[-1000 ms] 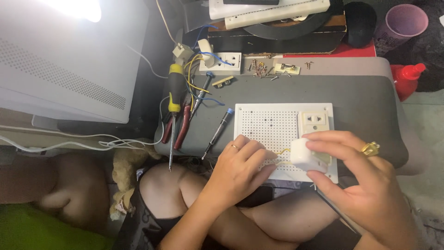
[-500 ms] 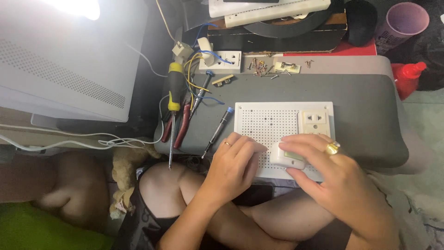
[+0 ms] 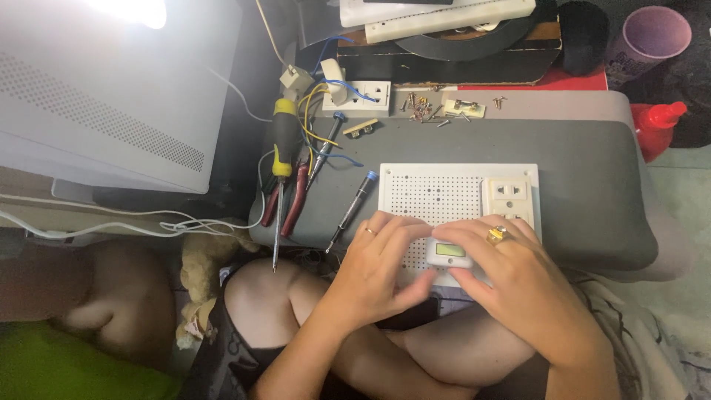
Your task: Assembling and wiring electrical components like sockets and switches onto a perforated electrical panel.
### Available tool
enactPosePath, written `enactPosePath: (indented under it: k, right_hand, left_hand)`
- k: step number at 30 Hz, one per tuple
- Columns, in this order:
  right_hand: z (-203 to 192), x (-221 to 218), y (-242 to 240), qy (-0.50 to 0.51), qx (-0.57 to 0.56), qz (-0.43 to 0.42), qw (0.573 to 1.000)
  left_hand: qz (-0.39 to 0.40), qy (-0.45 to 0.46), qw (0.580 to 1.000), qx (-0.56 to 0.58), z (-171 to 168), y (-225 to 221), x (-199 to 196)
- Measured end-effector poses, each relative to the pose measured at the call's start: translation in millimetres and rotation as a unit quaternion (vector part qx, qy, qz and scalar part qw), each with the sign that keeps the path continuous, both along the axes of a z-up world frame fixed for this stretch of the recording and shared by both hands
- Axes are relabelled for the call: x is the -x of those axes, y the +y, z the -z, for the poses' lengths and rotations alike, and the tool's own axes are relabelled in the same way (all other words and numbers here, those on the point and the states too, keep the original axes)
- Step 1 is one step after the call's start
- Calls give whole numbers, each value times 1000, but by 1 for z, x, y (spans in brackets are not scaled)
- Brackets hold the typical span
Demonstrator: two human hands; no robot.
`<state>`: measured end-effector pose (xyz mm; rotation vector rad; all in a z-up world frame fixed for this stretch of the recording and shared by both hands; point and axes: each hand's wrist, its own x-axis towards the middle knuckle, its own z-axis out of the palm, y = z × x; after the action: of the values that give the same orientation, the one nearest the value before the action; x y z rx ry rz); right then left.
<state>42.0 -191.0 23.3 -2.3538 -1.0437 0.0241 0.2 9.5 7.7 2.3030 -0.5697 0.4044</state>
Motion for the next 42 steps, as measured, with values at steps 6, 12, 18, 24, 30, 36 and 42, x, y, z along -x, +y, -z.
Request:
enactPosePath:
  k: [6,12,18,24,30,36,42]
  right_hand:
    - [8,-2,0,-2,43,34,999]
    - [9,-2,-1,-43,64,45,996]
    - [8,-7,-4,-82,51,43,994]
    - [16,-15,-8,-48,64,37,996]
    - [17,-19,-9,-16,65,32,997]
    - [11,-18,-8,27,68,33,997]
    - [14,-20,-9,10,53,22,998]
  left_hand:
    - [4,-16,1000,-25,8,1,-4]
    - [9,3,999,-44,8,3,-5]
    - [14,20,999,-44,7,5,-6]
    - [-5,26,999,-42,7,1,-5]
    - [-28,39,997,-64,11,-1,-4]
    - [-31,33,997,-70,11,-1,-4]
    - [-33,37,997,-58,9,-1,-4]
